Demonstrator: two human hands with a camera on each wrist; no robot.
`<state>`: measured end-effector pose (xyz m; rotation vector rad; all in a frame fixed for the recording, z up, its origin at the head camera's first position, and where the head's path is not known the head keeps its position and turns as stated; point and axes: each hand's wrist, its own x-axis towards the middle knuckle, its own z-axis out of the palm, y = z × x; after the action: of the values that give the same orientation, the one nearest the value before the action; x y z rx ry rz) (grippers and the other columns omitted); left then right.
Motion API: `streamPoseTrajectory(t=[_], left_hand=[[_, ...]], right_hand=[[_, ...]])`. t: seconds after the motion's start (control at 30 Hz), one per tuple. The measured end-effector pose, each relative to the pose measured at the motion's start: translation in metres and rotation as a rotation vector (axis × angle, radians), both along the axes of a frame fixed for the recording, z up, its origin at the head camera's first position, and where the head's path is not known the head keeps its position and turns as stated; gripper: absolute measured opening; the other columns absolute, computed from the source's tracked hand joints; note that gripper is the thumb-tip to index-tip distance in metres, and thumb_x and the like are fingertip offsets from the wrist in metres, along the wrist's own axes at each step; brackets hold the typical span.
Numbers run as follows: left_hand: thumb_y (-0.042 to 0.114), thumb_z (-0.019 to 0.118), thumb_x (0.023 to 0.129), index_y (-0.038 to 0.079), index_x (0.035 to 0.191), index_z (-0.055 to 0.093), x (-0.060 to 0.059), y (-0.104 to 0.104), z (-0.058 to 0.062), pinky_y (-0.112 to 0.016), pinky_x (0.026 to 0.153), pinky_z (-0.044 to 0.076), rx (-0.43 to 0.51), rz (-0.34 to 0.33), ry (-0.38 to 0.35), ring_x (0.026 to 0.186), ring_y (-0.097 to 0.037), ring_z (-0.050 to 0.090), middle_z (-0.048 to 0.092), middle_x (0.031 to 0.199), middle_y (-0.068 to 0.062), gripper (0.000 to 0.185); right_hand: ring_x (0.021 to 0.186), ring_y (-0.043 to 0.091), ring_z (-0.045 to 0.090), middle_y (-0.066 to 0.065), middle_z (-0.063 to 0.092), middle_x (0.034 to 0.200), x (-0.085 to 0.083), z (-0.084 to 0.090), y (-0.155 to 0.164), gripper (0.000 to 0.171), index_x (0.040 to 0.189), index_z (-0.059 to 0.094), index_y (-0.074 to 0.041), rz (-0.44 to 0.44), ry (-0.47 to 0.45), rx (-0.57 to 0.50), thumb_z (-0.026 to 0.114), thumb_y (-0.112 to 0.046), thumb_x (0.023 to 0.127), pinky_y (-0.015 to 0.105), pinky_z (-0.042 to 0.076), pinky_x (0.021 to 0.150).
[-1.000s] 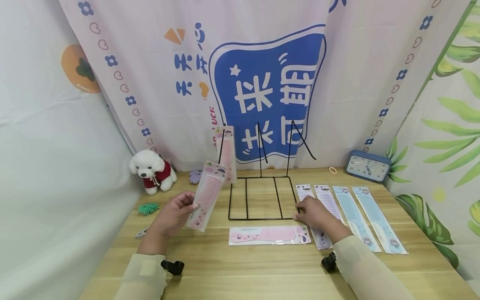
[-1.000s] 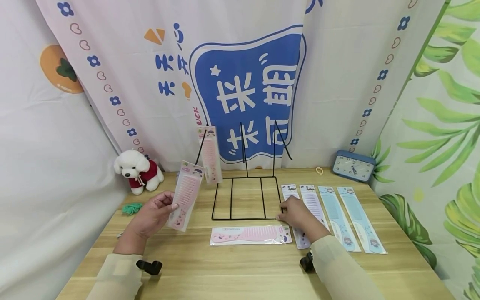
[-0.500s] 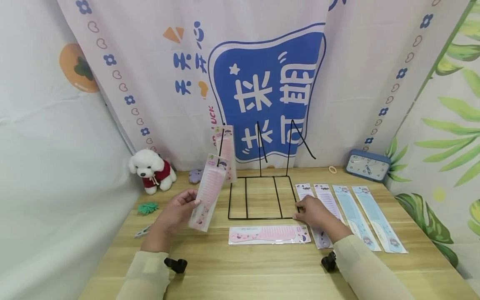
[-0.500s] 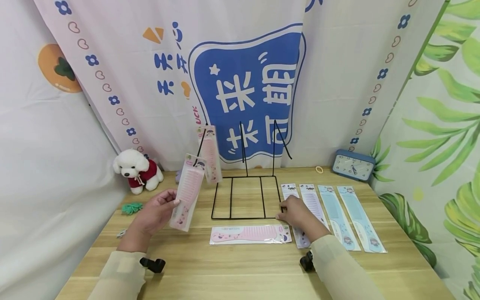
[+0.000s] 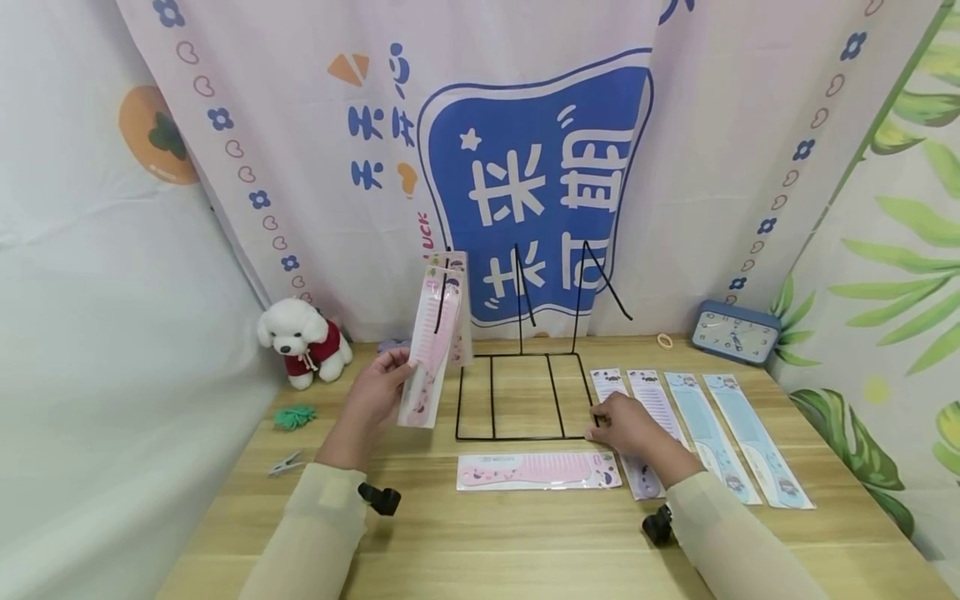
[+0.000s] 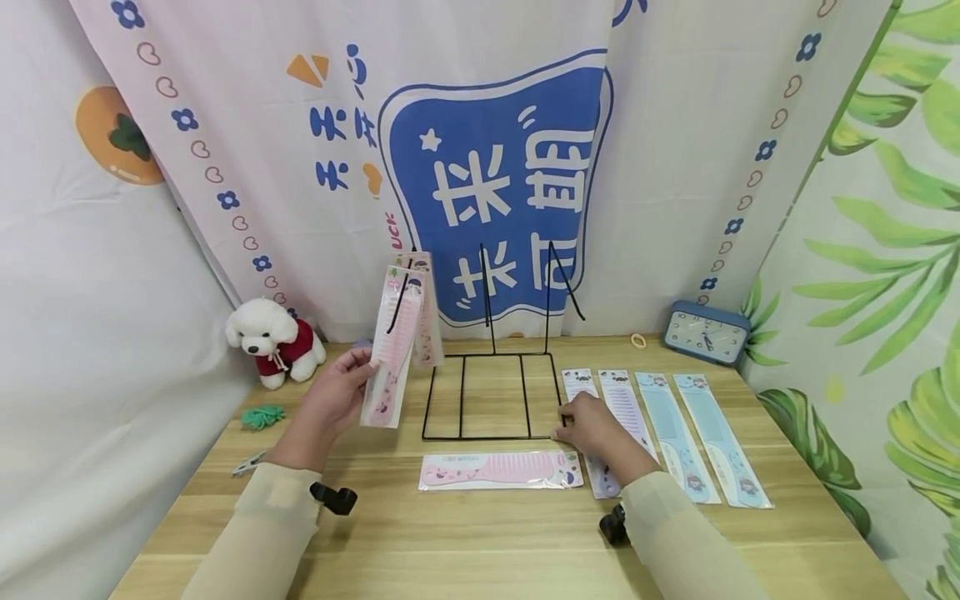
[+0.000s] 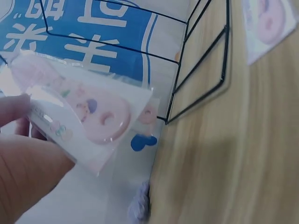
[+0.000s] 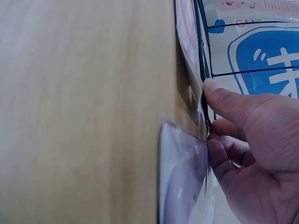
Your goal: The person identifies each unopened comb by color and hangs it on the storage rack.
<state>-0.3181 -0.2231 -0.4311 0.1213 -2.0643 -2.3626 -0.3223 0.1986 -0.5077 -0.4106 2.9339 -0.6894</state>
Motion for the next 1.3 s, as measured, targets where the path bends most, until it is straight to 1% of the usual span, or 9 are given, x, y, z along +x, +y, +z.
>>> streamPoseTrajectory(t=[0.2, 0.37, 0.6, 0.77, 0.83, 0.93, 1.03, 1.17, 1.3], left_hand=[[0.003, 0.057, 0.112, 0.000, 0.134, 0.061, -0.020, 0.010, 0.008, -0.023, 0.097, 0.051, -0.016, 0.056, -0.026, 0.115, -0.013, 0.053, 0.056, 0.120, 0.000, 0.022], [0.003, 0.058, 0.111, 0.001, 0.133, 0.061, -0.033, 0.011, 0.007, -0.028, 0.101, 0.050, -0.026, 0.063, -0.043, 0.117, -0.015, 0.053, 0.056, 0.123, -0.002, 0.022], [0.014, 0.061, 0.113, 0.003, 0.134, 0.062, -0.048, 0.008, -0.002, -0.036, 0.103, 0.049, -0.215, 0.085, -0.046, 0.117, -0.019, 0.054, 0.060, 0.129, -0.008, 0.025], [0.013, 0.062, 0.112, -0.001, 0.132, 0.063, -0.055, 0.014, -0.004, -0.046, 0.113, 0.052, -0.247, 0.108, -0.016, 0.115, -0.021, 0.056, 0.061, 0.127, -0.011, 0.025], [0.012, 0.062, 0.112, -0.003, 0.130, 0.064, -0.056, 0.017, -0.004, -0.049, 0.114, 0.053, -0.285, 0.117, 0.004, 0.114, -0.022, 0.058, 0.062, 0.126, -0.013, 0.024], [0.012, 0.063, 0.111, -0.004, 0.128, 0.066, -0.058, 0.022, -0.006, -0.047, 0.113, 0.056, -0.350, 0.125, 0.027, 0.114, -0.024, 0.061, 0.064, 0.126, -0.016, 0.023], [0.014, 0.064, 0.110, -0.003, 0.126, 0.069, -0.063, 0.026, -0.009, -0.039, 0.104, 0.059, -0.424, 0.137, 0.054, 0.113, -0.024, 0.063, 0.067, 0.124, -0.017, 0.023], [0.017, 0.066, 0.110, -0.001, 0.125, 0.070, -0.069, 0.029, -0.012, -0.034, 0.096, 0.056, -0.470, 0.154, 0.057, 0.113, -0.025, 0.063, 0.068, 0.124, -0.017, 0.024], [0.018, 0.066, 0.110, -0.001, 0.125, 0.070, -0.073, 0.030, -0.014, -0.033, 0.095, 0.054, -0.487, 0.156, 0.059, 0.115, -0.026, 0.063, 0.069, 0.125, -0.017, 0.025]], right_hand=[[0.116, 0.033, 0.068, 0.018, 0.069, 0.125, 0.000, -0.002, 0.001, 0.049, 0.138, 0.072, 0.004, -0.011, -0.003, 0.005, 0.083, -0.024, 0.099, 0.055, 0.058, 0.102], [0.118, 0.035, 0.068, 0.019, 0.069, 0.126, -0.001, -0.001, 0.001, 0.050, 0.139, 0.072, 0.004, -0.003, -0.007, 0.005, 0.083, -0.025, 0.100, 0.056, 0.058, 0.104], [0.121, 0.038, 0.068, 0.019, 0.069, 0.127, -0.002, 0.000, 0.001, 0.050, 0.139, 0.072, 0.003, -0.008, -0.009, 0.005, 0.083, -0.026, 0.100, 0.057, 0.057, 0.106], [0.121, 0.037, 0.068, 0.019, 0.069, 0.128, -0.002, -0.001, 0.001, 0.050, 0.138, 0.072, 0.003, -0.006, -0.008, 0.006, 0.083, -0.026, 0.100, 0.057, 0.057, 0.107], [0.121, 0.037, 0.068, 0.019, 0.069, 0.127, -0.002, -0.001, 0.001, 0.050, 0.138, 0.072, 0.003, -0.003, -0.008, 0.008, 0.083, -0.026, 0.099, 0.057, 0.056, 0.107], [0.122, 0.038, 0.067, 0.019, 0.069, 0.128, -0.002, -0.001, 0.001, 0.050, 0.138, 0.072, 0.003, -0.003, -0.011, 0.010, 0.083, -0.026, 0.100, 0.057, 0.056, 0.108], [0.122, 0.038, 0.067, 0.019, 0.069, 0.128, -0.002, 0.000, 0.001, 0.049, 0.139, 0.072, 0.003, -0.002, -0.010, 0.009, 0.083, -0.026, 0.100, 0.058, 0.056, 0.108], [0.122, 0.038, 0.067, 0.019, 0.069, 0.128, -0.002, 0.000, 0.001, 0.049, 0.138, 0.072, 0.003, -0.004, -0.008, 0.005, 0.083, -0.026, 0.100, 0.057, 0.056, 0.108], [0.123, 0.038, 0.067, 0.019, 0.069, 0.129, -0.003, -0.002, 0.001, 0.049, 0.138, 0.073, 0.003, -0.008, -0.008, 0.006, 0.083, -0.026, 0.100, 0.057, 0.056, 0.108]])
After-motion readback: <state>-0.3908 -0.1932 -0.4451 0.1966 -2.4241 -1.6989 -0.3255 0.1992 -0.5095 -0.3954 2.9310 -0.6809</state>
